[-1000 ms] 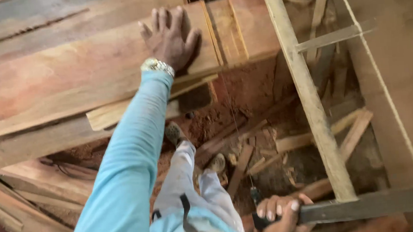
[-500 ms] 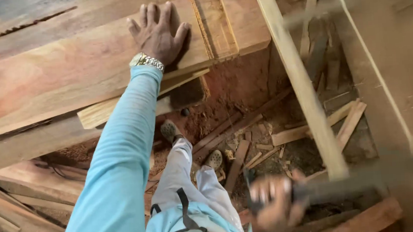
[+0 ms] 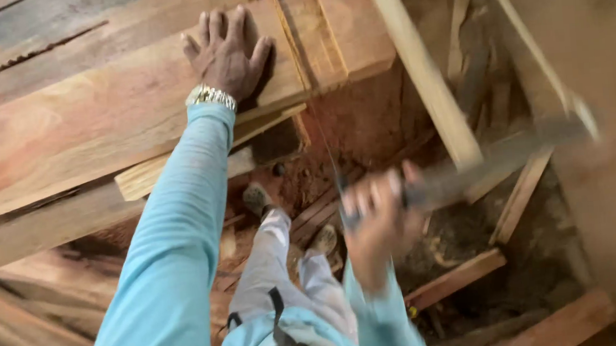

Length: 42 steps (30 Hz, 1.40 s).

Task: Sawing multiple parallel decorative notches into a wooden plank using a bow saw.

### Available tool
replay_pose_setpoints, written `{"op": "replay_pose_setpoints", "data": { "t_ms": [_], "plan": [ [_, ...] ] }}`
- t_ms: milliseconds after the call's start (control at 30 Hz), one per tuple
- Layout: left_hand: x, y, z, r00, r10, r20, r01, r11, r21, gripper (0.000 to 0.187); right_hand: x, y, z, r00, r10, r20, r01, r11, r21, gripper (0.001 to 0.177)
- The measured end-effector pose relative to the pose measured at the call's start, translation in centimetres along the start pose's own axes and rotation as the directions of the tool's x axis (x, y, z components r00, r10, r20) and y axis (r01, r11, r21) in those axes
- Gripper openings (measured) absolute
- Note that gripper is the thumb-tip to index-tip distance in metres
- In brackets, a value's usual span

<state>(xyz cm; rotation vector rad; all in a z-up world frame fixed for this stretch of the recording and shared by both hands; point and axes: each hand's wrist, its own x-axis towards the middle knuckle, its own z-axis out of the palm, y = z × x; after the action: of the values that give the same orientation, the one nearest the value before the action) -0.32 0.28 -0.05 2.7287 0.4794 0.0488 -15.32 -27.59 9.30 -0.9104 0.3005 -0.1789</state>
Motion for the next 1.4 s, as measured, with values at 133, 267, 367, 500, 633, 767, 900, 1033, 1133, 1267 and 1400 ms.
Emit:
{"op": "replay_pose_setpoints", "data": {
  "t_ms": [133, 267, 367, 500, 633, 767, 900, 1033, 1133, 1267, 1400],
  "plan": [
    [0.0, -0.1, -0.1, 0.997, 0.010, -0.082, -0.012, 0.999, -0.035, 0.069, -6.2, -5.7, -7.4, 0.991, -0.101, 0.084, 0.114, 0.979, -0.169, 0.034],
    [0.6, -0.7, 1.0, 0.996, 0.010, -0.094, -0.013, 0.999, -0.037, 0.073, -5.1, -2.5, -8.0, 0.958, -0.064, -0.280, -0.029, 0.949, -0.313, 0.030],
    [0.6, -0.3, 1.9, 0.999, -0.008, -0.037, 0.007, 1.000, -0.019, 0.075, 1.2, 3.5, -7.2, 0.964, 0.055, 0.261, -0.136, 0.943, 0.304, 0.015],
    [1.0, 0.1, -1.4, 0.999, -0.041, 0.004, 0.041, 0.999, -0.016, 0.077, 4.5, 5.2, 4.2, 0.999, -0.028, 0.032, 0.027, 0.999, 0.020, 0.015],
    [0.5, 0.1, -0.1, 1.000, -0.016, -0.016, 0.016, 0.999, -0.050, 0.075, 1.0, 0.8, -1.5, 0.951, -0.143, 0.274, 0.123, 0.989, 0.087, 0.009],
    [0.7, -0.2, 0.4, 1.000, -0.022, 0.007, 0.022, 0.998, -0.067, 0.076, -5.5, -5.8, -8.1, 0.994, -0.098, 0.050, 0.107, 0.968, -0.229, 0.015],
    [0.2, 0.6, 0.1, 0.998, -0.036, 0.045, 0.037, 0.999, -0.024, 0.078, -5.4, -3.3, -9.1, 0.989, -0.120, -0.087, 0.092, 0.958, -0.272, 0.017],
    [0.9, 0.1, 0.5, 0.998, -0.056, 0.041, 0.057, 0.998, -0.014, 0.079, 2.4, 4.7, -0.1, 0.996, -0.018, -0.092, -0.004, 0.972, -0.235, 0.020],
    [0.7, 0.7, 0.4, 0.993, -0.083, 0.081, 0.083, 0.997, 0.004, 0.079, 4.9, 5.5, 3.6, 0.999, -0.043, 0.011, 0.043, 0.999, 0.024, 0.014],
    [0.6, 0.3, -0.7, 0.995, -0.067, 0.070, 0.068, 0.998, -0.011, 0.079, 1.2, 0.1, -0.9, 0.979, -0.109, 0.170, 0.096, 0.992, 0.082, 0.021],
    [0.8, 0.1, 0.3, 0.996, -0.049, 0.068, 0.050, 0.999, -0.015, 0.078, -5.2, -5.6, -6.4, 0.993, -0.119, 0.013, 0.118, 0.967, -0.225, 0.030]
  ]
}}
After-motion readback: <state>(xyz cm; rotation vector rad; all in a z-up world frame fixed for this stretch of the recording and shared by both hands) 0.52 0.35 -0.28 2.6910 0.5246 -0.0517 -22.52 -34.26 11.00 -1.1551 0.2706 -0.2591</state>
